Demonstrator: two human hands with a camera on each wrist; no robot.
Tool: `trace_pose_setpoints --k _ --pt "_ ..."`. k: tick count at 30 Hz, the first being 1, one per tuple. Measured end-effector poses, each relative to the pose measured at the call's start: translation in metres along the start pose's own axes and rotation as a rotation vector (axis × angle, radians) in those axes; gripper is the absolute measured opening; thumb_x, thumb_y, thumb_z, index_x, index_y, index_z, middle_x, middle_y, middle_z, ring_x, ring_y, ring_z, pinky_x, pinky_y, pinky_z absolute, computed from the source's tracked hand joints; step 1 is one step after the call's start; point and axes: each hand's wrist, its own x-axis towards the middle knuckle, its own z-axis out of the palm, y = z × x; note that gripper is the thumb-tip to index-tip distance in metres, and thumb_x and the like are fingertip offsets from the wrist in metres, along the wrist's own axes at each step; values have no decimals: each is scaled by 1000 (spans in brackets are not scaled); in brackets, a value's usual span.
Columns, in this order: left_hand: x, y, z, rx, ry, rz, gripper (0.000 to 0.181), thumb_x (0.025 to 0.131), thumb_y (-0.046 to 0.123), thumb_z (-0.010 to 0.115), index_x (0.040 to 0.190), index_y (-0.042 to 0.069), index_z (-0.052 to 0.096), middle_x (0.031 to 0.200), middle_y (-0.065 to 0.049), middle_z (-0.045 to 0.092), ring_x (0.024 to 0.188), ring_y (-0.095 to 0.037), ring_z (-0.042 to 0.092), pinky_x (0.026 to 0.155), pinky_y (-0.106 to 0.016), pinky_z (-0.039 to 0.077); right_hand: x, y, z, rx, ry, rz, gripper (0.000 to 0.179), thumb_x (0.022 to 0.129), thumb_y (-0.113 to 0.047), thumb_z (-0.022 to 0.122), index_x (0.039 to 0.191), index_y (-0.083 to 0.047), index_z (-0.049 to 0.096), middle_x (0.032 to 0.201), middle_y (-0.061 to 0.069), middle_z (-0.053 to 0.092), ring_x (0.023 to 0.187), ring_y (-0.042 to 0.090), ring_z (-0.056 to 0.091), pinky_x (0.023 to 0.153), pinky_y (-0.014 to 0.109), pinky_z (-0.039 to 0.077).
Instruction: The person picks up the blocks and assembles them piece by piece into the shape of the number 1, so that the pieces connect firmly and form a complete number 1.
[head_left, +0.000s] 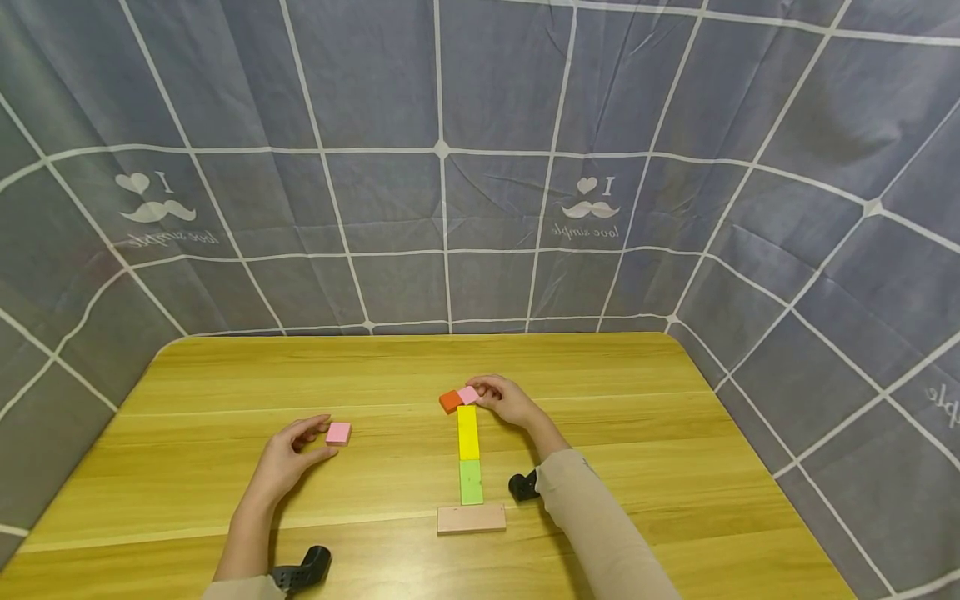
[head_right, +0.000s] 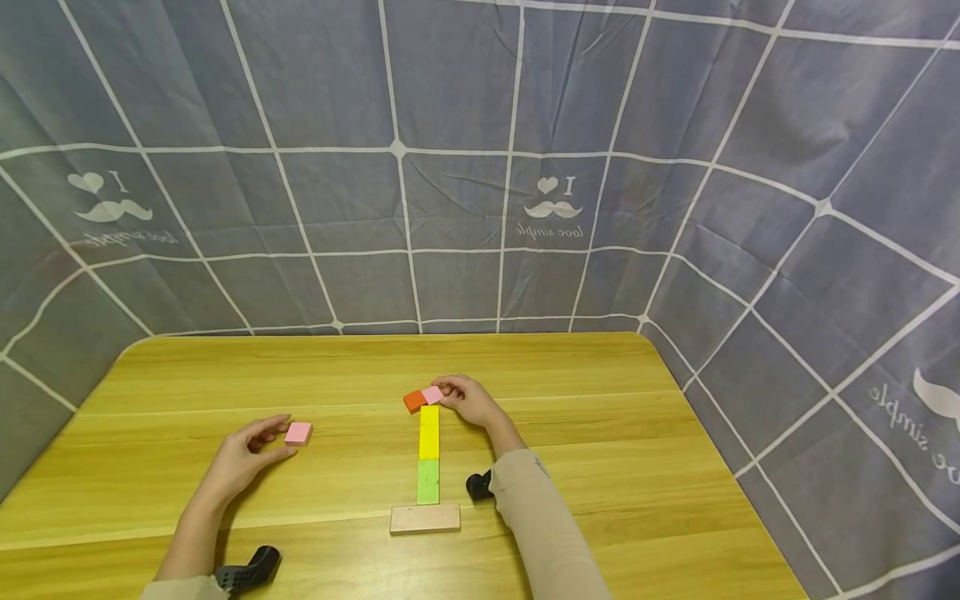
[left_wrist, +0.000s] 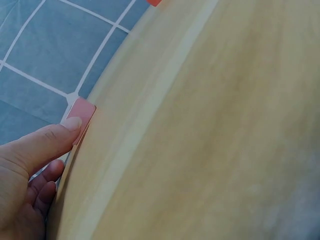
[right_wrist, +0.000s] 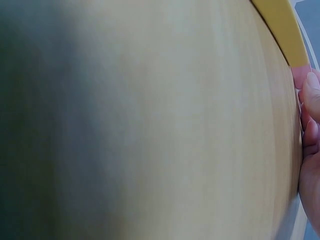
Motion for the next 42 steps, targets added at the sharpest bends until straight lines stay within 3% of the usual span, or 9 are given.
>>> trace_pose_setpoints --k 16,31,42 --pt "1 0 2 23 -10 29 40 82 18 68 117 0 59 112 -16 59 93 -22 51 75 -24 43 0 0 0 13 2 5 28 87 9 53 115 13 53 92 29 52 79 38 46 69 32 39" --pt "1 1 3 44 -6 3 37 84 19 66 114 -2 60 111 -16 58 93 -23 50 76 -28 44 0 1 1 12 -3 24 28 87 8 53 115 12 54 92 28 52 79 37 46 70 35 40" --pt "1 1 5 19 20 4 35 81 19 69 109 -2 62 104 -14 61 88 -18 50 73 -23 44 10 38 9 -21 36 48 28 87 0 58 115 2 59 89 12 55 75 17 45 66 23 39"
